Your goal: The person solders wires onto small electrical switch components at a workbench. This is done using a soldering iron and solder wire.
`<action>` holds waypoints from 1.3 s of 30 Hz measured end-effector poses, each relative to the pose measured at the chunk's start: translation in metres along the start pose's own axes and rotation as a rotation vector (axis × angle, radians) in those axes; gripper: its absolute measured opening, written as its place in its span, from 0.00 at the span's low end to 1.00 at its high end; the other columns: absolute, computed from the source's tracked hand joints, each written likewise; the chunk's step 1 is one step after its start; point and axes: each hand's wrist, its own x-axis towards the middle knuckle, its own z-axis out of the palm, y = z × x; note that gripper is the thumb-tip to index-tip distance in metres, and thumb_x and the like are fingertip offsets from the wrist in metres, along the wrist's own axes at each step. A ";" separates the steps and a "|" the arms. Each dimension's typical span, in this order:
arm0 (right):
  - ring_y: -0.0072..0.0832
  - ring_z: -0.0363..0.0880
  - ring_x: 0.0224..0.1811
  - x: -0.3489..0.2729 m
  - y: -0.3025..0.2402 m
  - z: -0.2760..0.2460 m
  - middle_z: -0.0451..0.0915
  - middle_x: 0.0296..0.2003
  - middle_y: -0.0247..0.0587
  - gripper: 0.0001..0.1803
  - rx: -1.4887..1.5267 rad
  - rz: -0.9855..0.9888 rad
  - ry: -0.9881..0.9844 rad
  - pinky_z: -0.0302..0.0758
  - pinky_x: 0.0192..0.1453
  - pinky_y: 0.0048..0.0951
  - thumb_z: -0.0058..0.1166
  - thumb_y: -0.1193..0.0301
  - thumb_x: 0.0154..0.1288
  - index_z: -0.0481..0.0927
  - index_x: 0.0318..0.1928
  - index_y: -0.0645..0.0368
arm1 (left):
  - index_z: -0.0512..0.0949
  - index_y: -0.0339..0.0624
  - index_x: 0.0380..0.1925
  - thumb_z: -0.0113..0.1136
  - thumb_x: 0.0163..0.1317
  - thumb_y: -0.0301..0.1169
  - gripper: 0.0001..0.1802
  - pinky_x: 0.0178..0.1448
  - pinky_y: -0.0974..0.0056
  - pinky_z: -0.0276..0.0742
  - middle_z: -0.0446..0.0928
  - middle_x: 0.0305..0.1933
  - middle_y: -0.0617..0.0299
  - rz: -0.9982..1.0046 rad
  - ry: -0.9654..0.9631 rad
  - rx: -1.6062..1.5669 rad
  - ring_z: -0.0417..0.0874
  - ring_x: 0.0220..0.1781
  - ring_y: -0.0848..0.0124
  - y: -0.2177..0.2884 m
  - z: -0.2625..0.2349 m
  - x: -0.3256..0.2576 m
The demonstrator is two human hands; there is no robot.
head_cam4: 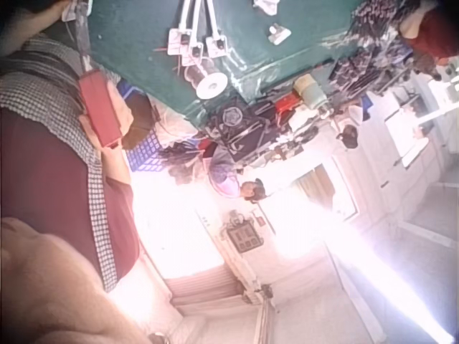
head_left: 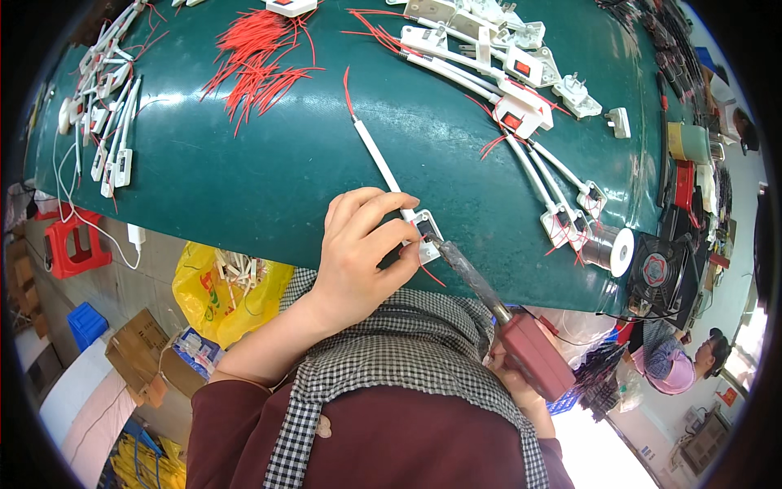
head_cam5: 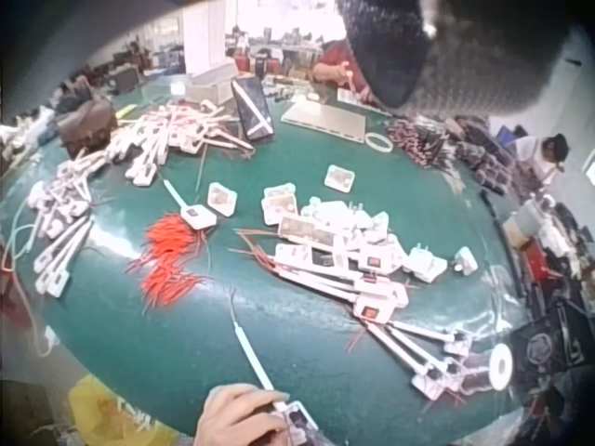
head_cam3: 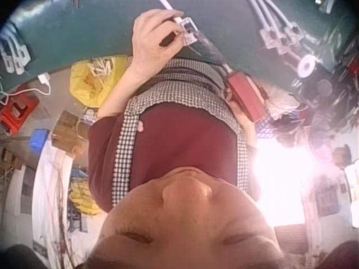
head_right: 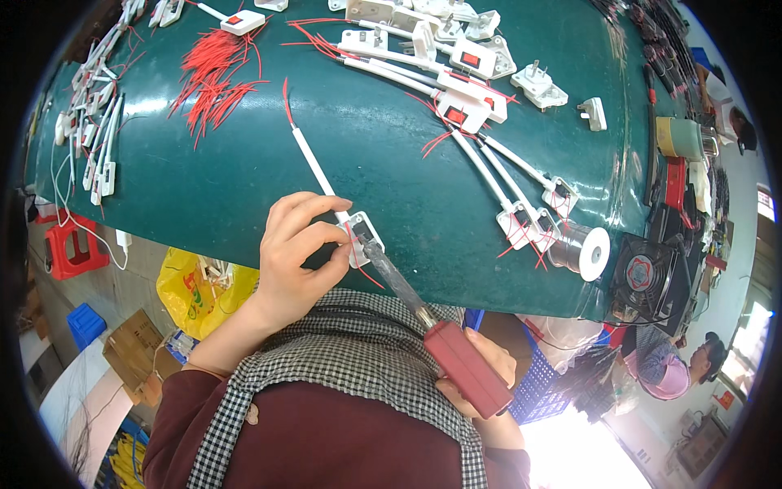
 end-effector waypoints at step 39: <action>0.26 0.78 0.27 -0.009 -0.016 0.013 0.79 0.43 0.53 0.48 0.475 0.308 0.325 0.75 0.31 0.22 0.72 0.55 0.50 0.63 0.61 0.73 | 0.76 0.42 0.25 0.63 0.44 0.20 0.08 0.56 0.57 0.66 0.80 0.46 0.61 -0.043 0.046 0.032 0.76 0.51 0.59 0.005 0.006 0.000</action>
